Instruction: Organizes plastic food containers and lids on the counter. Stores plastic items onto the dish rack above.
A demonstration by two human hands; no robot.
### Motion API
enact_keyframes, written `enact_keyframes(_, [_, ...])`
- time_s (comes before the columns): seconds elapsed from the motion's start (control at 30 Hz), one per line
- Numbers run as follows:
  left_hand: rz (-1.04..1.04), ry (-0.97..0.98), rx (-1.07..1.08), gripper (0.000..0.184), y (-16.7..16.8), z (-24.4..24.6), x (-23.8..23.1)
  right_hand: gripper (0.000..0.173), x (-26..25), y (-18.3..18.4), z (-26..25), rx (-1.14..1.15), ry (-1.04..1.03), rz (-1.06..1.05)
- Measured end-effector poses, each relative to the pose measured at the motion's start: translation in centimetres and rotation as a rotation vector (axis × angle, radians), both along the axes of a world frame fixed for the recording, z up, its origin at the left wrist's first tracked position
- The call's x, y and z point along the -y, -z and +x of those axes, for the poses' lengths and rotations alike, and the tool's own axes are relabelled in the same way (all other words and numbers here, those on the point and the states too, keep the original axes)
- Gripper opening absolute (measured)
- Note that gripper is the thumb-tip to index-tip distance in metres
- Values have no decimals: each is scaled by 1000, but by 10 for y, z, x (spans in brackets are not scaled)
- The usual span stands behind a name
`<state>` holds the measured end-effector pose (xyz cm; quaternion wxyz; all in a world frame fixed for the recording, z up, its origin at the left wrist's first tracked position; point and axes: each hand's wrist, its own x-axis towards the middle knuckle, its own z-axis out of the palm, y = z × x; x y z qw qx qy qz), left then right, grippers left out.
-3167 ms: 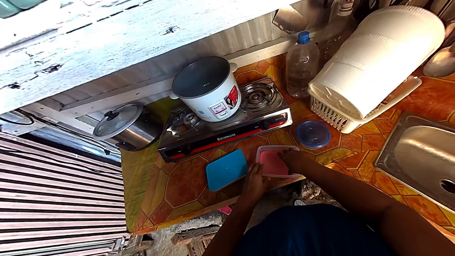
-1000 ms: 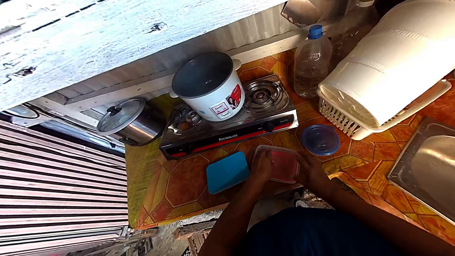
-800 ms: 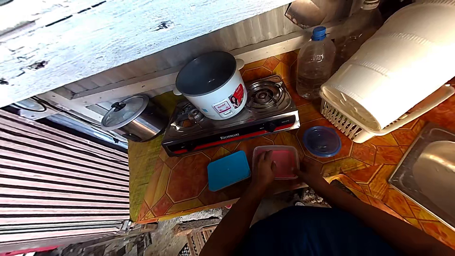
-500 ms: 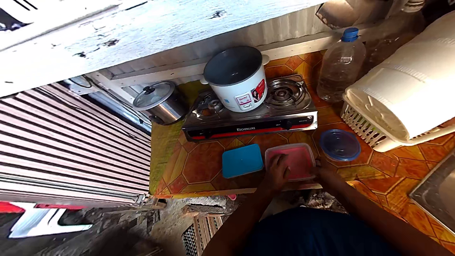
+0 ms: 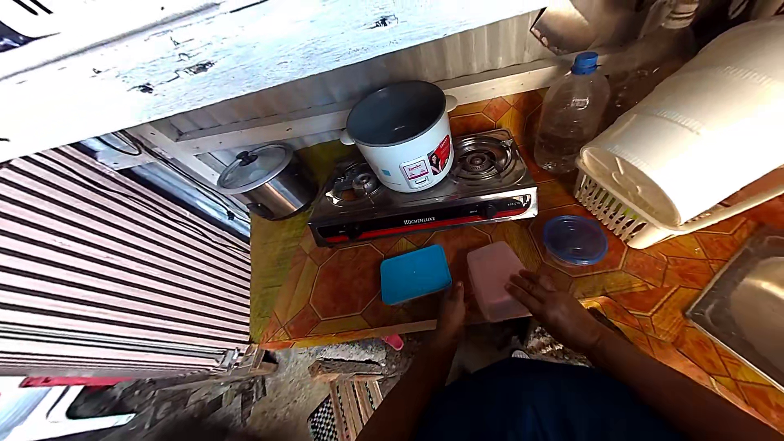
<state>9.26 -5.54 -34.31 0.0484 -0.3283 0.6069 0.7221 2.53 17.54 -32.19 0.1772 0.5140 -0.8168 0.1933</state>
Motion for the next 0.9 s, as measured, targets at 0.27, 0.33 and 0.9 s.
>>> enact_keyframes(0.27, [285,-7,2,53,-13,-1,-15,75,2,-30,-10,557,330,-317])
enact_keyframes(0.33, [337,-26,-23,52,-12,-3,-17,78,1,-29,-8,649,352,-349])
enact_keyframes(0.9, [-389,-604,-354,40,-69,55,120,66,10,14,-7,1384,575,-641])
